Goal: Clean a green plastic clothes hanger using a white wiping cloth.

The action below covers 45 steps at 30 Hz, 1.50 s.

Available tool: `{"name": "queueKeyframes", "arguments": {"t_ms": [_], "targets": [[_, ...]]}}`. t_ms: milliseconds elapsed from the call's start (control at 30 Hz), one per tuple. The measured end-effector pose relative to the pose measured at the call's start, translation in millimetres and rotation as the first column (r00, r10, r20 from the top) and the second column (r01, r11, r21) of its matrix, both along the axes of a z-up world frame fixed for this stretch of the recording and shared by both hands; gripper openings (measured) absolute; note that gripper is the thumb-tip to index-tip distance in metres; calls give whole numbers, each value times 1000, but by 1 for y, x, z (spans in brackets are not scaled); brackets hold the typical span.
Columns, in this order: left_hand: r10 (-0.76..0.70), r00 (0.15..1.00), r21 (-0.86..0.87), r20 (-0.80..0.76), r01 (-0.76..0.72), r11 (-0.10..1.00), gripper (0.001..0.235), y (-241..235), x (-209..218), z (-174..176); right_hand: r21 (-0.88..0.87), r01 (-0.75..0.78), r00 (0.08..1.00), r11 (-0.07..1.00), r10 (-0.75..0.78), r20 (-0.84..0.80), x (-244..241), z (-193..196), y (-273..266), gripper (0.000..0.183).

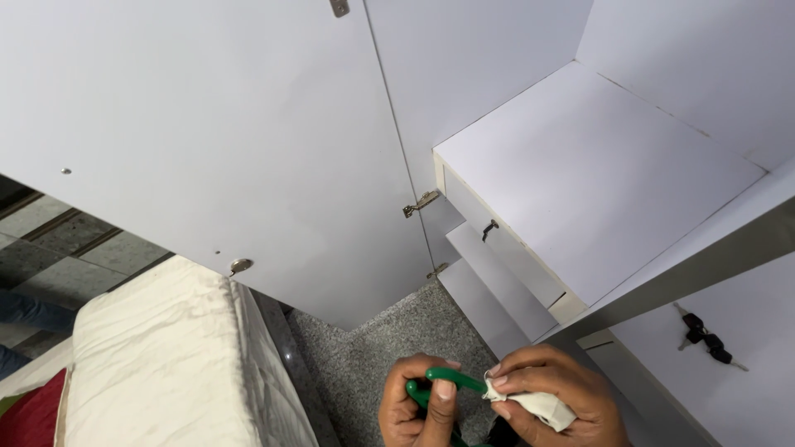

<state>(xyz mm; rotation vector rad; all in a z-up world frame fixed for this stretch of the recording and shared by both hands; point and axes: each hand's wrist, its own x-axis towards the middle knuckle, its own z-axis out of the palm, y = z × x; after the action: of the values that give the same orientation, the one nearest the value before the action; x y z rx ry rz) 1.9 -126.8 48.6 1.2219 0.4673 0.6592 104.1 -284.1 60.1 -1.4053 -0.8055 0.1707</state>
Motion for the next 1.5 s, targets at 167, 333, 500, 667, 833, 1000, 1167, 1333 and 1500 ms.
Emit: {"name": "queueKeyframes", "arguments": {"t_ms": [167,333,500,667,833,1000,1167,1333,1500], "targets": [[4,997,39,80,-7,999,23,-2,13,13,-21,20,999,1000,-19,27,5,13,5,25],[-80,993,-34,82,83,996,22,6,33,32,-58,100,993,993,-96,64,15,27,18,26],[-192,973,46,128,187,981,31,12,48,45,2,175,980,985,-174,95,28,23,26,24],[88,989,707,117,-145,692,47,6,54,76,42,243,969,969,-245,42,43,12,38,22],[164,978,904,126,-181,387,32,8,51,41,81,253,967,964,-250,-38,55,2,43,21],[105,992,790,-75,-5,613,31,5,51,48,96,187,980,978,-192,44,49,-4,34,21],[-3,964,599,-267,168,783,35,5,55,63,113,76,997,991,-74,-30,45,-12,26,19],[-162,949,334,-272,251,909,28,6,56,54,89,29,996,996,-22,-84,46,-11,22,19],[-141,979,380,-146,187,906,24,5,52,53,80,-33,994,996,41,-102,45,-5,14,21]]}}
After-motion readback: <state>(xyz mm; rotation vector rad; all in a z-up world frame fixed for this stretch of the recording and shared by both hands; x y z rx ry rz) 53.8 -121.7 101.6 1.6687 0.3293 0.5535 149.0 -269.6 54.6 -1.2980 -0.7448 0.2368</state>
